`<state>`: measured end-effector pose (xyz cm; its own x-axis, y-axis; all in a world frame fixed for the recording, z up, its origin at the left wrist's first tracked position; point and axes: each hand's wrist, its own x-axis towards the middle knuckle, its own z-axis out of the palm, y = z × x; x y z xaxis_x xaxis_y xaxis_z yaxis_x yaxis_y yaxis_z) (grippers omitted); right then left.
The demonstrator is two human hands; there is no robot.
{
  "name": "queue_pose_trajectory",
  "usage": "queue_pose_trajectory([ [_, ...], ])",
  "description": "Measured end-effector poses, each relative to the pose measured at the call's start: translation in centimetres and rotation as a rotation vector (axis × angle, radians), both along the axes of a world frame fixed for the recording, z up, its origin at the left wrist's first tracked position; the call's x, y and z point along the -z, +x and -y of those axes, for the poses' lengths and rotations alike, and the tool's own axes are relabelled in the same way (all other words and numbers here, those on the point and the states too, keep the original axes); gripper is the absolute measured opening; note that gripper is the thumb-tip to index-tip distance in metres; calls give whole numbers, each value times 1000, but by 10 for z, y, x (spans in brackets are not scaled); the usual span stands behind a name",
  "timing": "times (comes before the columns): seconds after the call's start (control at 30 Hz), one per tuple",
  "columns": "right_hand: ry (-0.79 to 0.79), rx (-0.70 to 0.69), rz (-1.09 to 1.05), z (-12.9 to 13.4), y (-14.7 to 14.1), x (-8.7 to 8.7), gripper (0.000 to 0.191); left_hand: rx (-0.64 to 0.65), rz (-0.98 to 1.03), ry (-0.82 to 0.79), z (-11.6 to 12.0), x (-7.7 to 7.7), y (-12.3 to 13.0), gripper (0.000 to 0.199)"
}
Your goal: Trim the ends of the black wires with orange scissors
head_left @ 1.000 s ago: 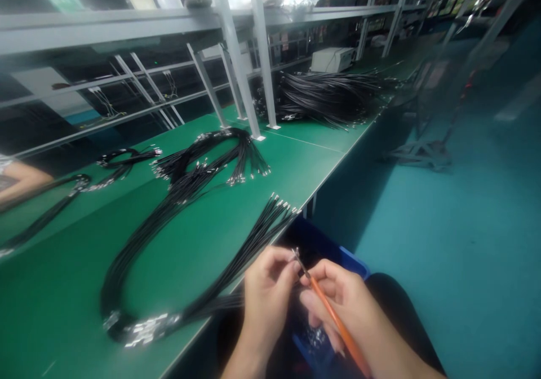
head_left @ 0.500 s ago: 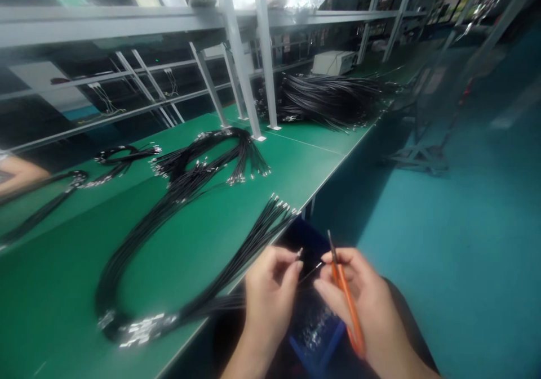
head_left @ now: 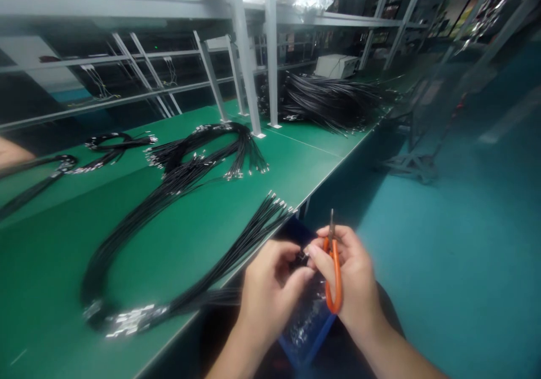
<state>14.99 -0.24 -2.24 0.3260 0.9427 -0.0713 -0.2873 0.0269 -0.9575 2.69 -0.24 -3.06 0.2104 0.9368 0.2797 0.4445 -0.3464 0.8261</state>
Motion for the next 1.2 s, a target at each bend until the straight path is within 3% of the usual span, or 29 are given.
queue_pose_trajectory([
  [0.13, 2, 4, 17, 3, 1, 3, 32, -84, -44, 88, -4, -1, -4, 4],
  [0.23, 20, -7, 45, 4, 2, 4, 29, -178, -141, 44, -9, -4, -11, 14],
  [0.37, 12, -18, 88, 4, 4, 2, 29, 4, -76, -122, -10, -11, -11, 10],
  [0.47, 12, -3, 158, 5, 4, 0, 28, 46, -56, -86, -7, -14, -6, 5],
  [0.57, 59, -3, 240, 8, 4, 0, 24, 109, -36, -68, -9, -17, -6, 18],
  [0.73, 141, -2, 249, 11, 4, 5, 20, 2, 60, -167, -20, -22, -20, 16],
  [0.87, 150, -21, 217, 11, 2, 5, 20, 269, 74, -308, -17, -18, -21, 7],
  [0.97, 130, -43, 210, 14, 7, 1, 24, 156, 108, -212, -14, -10, -17, 11],
  [1.03, 68, -137, 197, 18, 14, -1, 26, 47, 80, -102, -13, -5, -15, 10],
  [1.2, -188, -711, -30, 24, 35, -2, 20, -19, 3, 104, -13, -1, -14, 8],
])
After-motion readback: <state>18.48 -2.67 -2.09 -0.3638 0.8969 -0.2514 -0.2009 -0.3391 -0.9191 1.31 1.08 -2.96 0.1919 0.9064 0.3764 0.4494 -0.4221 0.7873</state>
